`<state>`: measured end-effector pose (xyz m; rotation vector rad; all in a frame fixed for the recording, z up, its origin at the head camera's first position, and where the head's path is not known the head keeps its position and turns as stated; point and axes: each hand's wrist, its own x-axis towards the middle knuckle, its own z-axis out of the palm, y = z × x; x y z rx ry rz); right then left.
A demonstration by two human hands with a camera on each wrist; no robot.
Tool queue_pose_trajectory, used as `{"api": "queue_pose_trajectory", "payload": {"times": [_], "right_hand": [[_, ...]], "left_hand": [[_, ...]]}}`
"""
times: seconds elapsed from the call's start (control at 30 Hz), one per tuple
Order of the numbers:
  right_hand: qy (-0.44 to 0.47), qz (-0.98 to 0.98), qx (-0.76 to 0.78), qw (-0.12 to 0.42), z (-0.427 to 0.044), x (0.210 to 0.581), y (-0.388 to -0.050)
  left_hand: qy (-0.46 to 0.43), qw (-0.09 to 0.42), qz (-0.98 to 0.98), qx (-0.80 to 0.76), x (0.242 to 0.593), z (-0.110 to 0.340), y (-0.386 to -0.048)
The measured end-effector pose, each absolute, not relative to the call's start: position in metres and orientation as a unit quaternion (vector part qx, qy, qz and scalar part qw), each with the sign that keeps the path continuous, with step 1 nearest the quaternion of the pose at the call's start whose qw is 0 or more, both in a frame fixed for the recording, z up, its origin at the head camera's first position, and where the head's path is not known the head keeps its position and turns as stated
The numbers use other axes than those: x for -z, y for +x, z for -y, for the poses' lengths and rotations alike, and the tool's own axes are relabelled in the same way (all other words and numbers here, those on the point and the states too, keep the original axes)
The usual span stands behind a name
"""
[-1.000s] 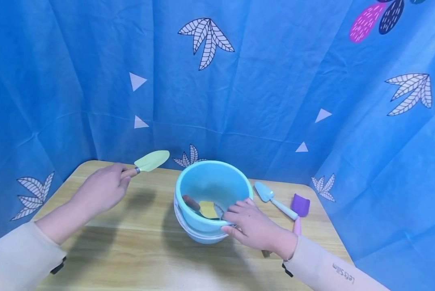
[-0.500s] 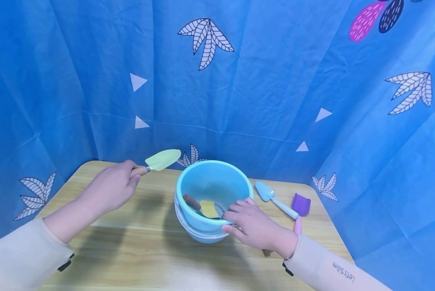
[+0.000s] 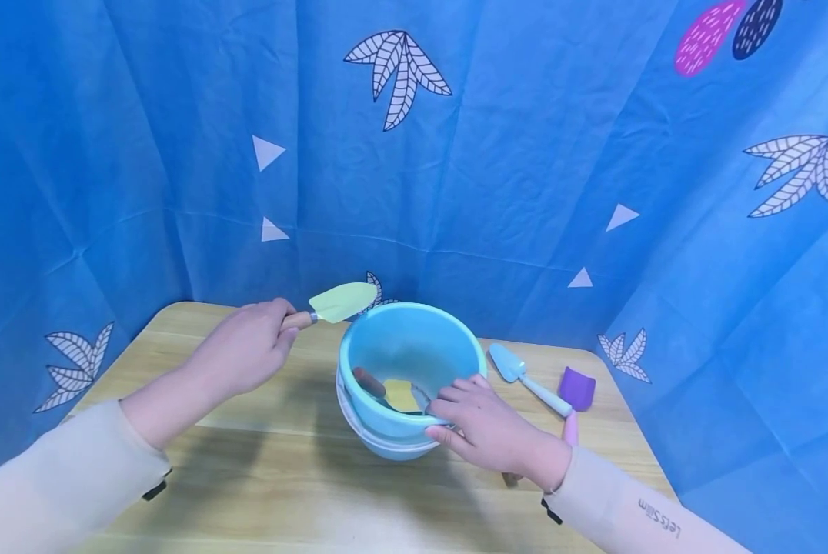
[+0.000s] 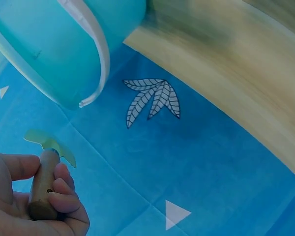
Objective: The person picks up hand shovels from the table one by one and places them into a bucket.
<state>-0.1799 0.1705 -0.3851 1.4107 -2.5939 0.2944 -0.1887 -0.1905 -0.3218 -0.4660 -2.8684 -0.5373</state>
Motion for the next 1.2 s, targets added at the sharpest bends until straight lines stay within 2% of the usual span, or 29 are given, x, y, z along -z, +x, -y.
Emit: {"api": "queue_pose_trajectory", "payload": {"times": [1.2], "right_hand": [[0.479,0.867,-0.101,0.098,-0.169,0.387,-0.18]], "left_hand": [[-0.241,0.077,0.957,0.14,0.334,0.134,-0.202]]}}
